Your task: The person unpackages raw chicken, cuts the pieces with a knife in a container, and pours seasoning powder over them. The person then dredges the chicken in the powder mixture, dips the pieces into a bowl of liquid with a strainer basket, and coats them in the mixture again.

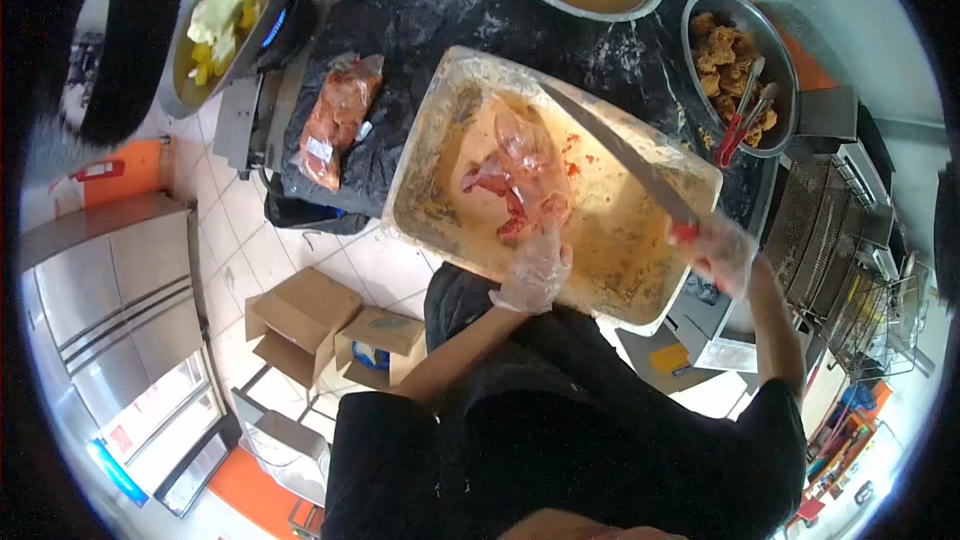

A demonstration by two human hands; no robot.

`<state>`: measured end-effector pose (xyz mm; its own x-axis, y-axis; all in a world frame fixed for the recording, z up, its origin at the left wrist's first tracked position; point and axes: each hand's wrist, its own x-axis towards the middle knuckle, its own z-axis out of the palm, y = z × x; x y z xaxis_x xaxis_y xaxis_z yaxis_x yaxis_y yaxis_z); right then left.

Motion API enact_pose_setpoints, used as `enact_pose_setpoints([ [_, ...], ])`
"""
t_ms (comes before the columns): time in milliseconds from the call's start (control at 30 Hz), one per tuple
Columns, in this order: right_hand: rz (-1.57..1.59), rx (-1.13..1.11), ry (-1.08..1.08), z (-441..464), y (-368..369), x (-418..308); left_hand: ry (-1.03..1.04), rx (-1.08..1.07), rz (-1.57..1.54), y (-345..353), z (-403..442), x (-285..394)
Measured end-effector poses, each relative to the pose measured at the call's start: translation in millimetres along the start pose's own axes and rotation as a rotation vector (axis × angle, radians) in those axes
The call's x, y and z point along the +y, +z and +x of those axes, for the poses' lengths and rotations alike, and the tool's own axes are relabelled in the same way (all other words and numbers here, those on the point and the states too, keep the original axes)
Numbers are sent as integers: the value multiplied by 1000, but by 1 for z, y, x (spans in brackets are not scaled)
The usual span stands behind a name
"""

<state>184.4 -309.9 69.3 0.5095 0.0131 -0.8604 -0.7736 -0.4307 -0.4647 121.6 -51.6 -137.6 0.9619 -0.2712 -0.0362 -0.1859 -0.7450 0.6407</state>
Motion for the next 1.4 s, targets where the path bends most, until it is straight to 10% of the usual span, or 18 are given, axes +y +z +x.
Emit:
enact_pose_setpoints([
  [200,141,-272,454,-17,23,81,-52,-116,122,4,-4,-9],
  [400,-101,-312,400,-12,45,59,-26,-285,17,-17,0,3],
  [633,41,-316,76,125,87,217,209,511,539,84,-16,-38],
  [800,-11,-91,-94,102,118,211,128,-229,67,44,10,-41],
  [933,-102,46,-114,98,128,194,335,85,110,63,5,-51],
  [1200,-149,69,-258,121,132,183,346,-24,601,99,-10,-65],
  [1233,-163,12,-257,150,133,194,256,-80,306,94,-10,-64],
  [1400,754,-381,-92,118,124,155,175,-255,-144,-35,25,-36],
])
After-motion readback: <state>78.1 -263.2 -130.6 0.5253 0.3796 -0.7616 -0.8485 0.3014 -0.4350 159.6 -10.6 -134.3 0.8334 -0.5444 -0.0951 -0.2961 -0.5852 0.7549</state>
